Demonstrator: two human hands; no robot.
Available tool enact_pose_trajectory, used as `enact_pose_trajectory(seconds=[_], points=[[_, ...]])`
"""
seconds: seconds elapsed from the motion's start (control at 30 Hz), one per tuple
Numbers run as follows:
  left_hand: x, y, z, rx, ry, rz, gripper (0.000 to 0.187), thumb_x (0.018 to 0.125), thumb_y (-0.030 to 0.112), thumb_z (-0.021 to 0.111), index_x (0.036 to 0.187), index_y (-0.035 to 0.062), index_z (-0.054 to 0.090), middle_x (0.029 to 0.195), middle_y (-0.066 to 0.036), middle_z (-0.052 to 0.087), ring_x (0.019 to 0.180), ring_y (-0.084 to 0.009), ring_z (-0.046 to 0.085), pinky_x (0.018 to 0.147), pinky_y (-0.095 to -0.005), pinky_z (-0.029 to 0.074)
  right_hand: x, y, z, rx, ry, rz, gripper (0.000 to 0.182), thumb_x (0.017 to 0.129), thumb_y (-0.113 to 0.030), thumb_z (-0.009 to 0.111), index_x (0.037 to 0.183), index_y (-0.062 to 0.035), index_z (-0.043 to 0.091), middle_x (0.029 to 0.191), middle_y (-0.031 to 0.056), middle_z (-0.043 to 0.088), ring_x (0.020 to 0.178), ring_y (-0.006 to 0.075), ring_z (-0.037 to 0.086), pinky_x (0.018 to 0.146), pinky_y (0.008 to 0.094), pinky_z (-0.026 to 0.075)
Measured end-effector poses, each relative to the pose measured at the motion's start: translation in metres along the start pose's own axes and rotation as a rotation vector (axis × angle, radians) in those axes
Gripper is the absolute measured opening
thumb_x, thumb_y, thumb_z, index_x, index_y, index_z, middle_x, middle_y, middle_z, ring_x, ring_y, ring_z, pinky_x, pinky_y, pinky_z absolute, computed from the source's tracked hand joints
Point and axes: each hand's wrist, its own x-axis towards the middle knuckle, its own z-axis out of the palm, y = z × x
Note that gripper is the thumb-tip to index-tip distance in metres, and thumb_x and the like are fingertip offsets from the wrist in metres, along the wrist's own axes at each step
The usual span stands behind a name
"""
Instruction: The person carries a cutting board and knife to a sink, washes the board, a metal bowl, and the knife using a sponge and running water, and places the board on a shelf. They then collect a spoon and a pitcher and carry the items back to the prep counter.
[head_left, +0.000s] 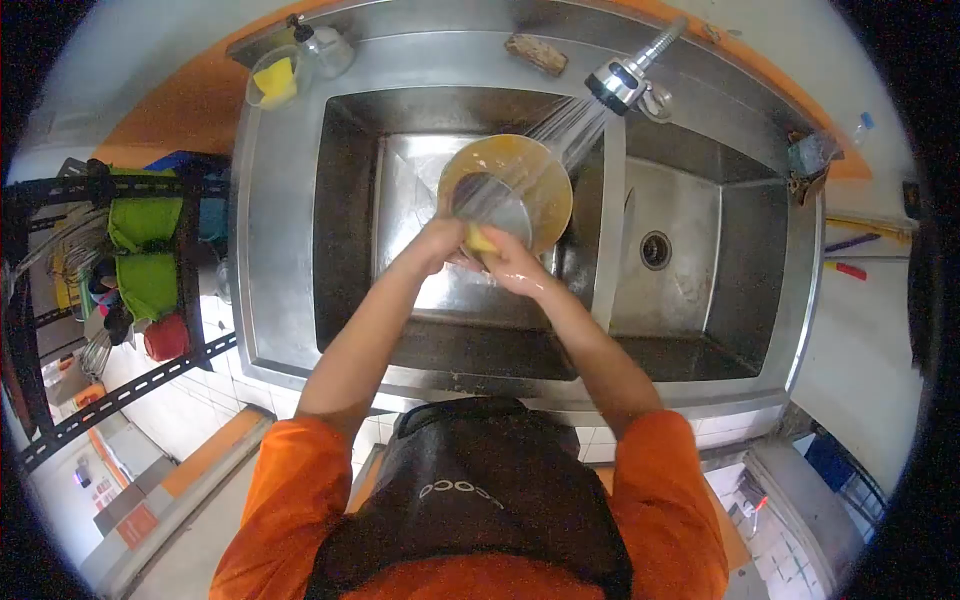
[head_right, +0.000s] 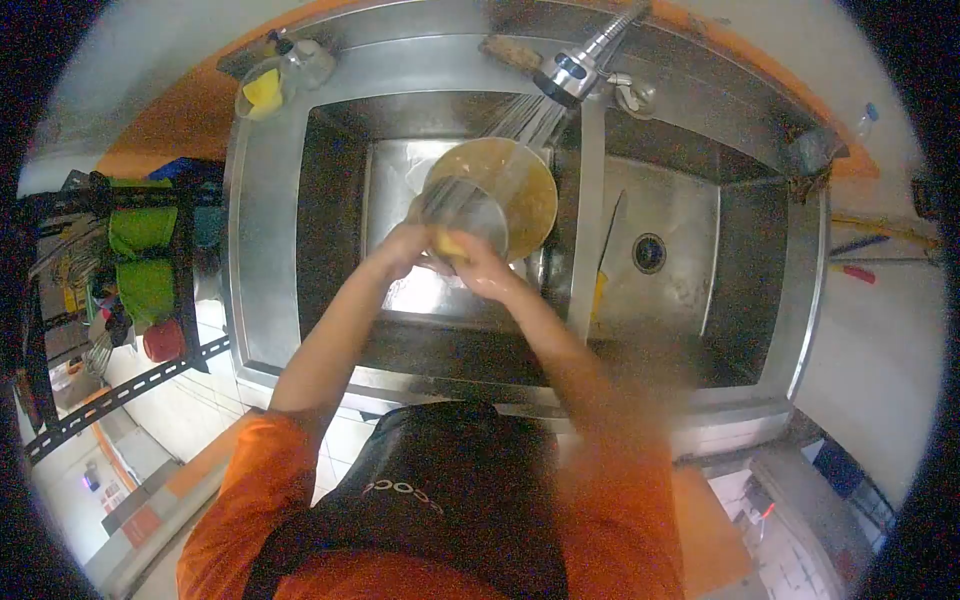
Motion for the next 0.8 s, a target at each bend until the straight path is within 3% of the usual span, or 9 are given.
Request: enact_pose_trajectory(seconds=[0.07,0.17,0.3,0.4,0.47,0.57,0.67,0.77,0.8], points=[[-0.004,-0.004,-0.008,0.016,0.085,0.040,0.076,0.088,0.003,0.048,0.153,0.0169,0.012,0.132,-0.022,0.050,0.099,-0.0381,0.065,0.057,-0.0474,0.063,-0.011,-0.016,-0.023,-0.151,-0.176,0.059,0.036,0.082,-0.001,0.059,0.118,-0.0019,0.063,0.115,0.0168,0.065,0.109,0.0277,0.061,0.095,0.0374,0.047],[-0.008,-0.018,-0.012,0.041,0.072,0.062,0.078,0.086,0.002,0.048,0.154,0.0168,0.012,0.137,-0.022,0.046,0.106,-0.0377,0.062,0.061,-0.0490,0.064,-0.006,-0.039,-0.068,-0.776,-0.394,-0.068,0.034,0.078,-0.001,0.062,0.111,-0.0043,0.067,0.117,0.0120,0.066,0.118,0.0277,0.057,0.108,0.0440,0.037],[0.004,-0.040,-0.017,-0.053,-0.071,-0.145,0.082,0.083,0.000,0.047,0.155,0.0161,0.011,0.142,-0.021,0.043,0.116,-0.0372,0.057,0.065,-0.0496,0.064,0.010,-0.014,-0.074,-0.977,-0.255,-0.334,0.032,0.079,-0.003,0.058,0.109,-0.0086,0.069,0.120,0.0064,0.066,0.126,0.0271,0.051,0.116,0.0522,0.024],[-0.018,-0.018,0.004,0.045,-0.069,-0.157,0.081,0.082,-0.001,0.044,0.154,0.0153,0.014,0.141,-0.020,0.044,0.118,-0.0369,0.056,0.068,-0.0502,0.064,0.021,-0.029,-0.066,-1.016,-0.308,-0.460,0.033,0.082,-0.004,0.054,0.111,-0.0099,0.069,0.121,0.0052,0.066,0.131,0.0262,0.048,0.117,0.0540,0.022],[-0.016,-0.017,-0.011,0.118,-0.014,0.024,0.079,0.081,-0.002,0.043,0.154,0.0149,0.016,0.140,-0.019,0.046,0.116,-0.0367,0.057,0.067,-0.0492,0.064,0.022,-0.027,-0.076,-1.073,-0.354,-0.420,0.035,0.083,-0.004,0.053,0.113,-0.0097,0.069,0.122,0.0055,0.066,0.133,0.0267,0.046,0.118,0.0544,0.021],[-0.008,-0.009,-0.028,0.005,0.070,0.137,0.074,0.081,-0.001,0.045,0.150,0.0129,0.025,0.138,-0.019,0.047,0.112,-0.0358,0.060,0.061,-0.0478,0.064,0.004,-0.036,-0.076,-0.978,-0.194,-0.440,0.036,0.081,-0.003,0.057,0.113,-0.0121,0.068,0.126,0.0058,0.063,0.135,0.0280,0.044,0.116,0.0559,0.023],[-0.009,-0.005,-0.025,-0.050,0.172,0.149,0.073,0.080,0.000,0.046,0.149,0.0129,0.026,0.134,-0.020,0.049,0.107,-0.0343,0.063,0.060,-0.0453,0.064,-0.022,-0.046,-0.042,-0.713,-0.223,-0.197,0.047,0.078,0.003,0.054,0.122,-0.0110,0.064,0.130,0.0087,0.060,0.132,0.0311,0.047,0.117,0.0560,0.023],[0.013,-0.030,-0.023,0.000,0.241,0.247,0.074,0.079,-0.001,0.045,0.149,0.0126,0.025,0.129,-0.019,0.053,0.101,-0.0340,0.065,0.060,-0.0413,0.063,-0.042,-0.069,0.010,-0.276,-0.012,-0.029,0.053,0.076,0.008,0.049,0.124,-0.0103,0.062,0.129,0.0166,0.058,0.129,0.0356,0.048,0.119,0.0452,0.025],[0.011,-0.028,-0.020,-0.006,0.227,0.232,0.074,0.079,-0.001,0.044,0.149,0.0117,0.026,0.128,-0.020,0.054,0.101,-0.0343,0.065,0.060,-0.0408,0.062,-0.043,-0.072,0.009,-0.355,-0.032,-0.045,0.053,0.077,0.008,0.049,0.125,-0.0108,0.062,0.129,0.0164,0.058,0.127,0.0358,0.049,0.118,0.0462,0.026]])
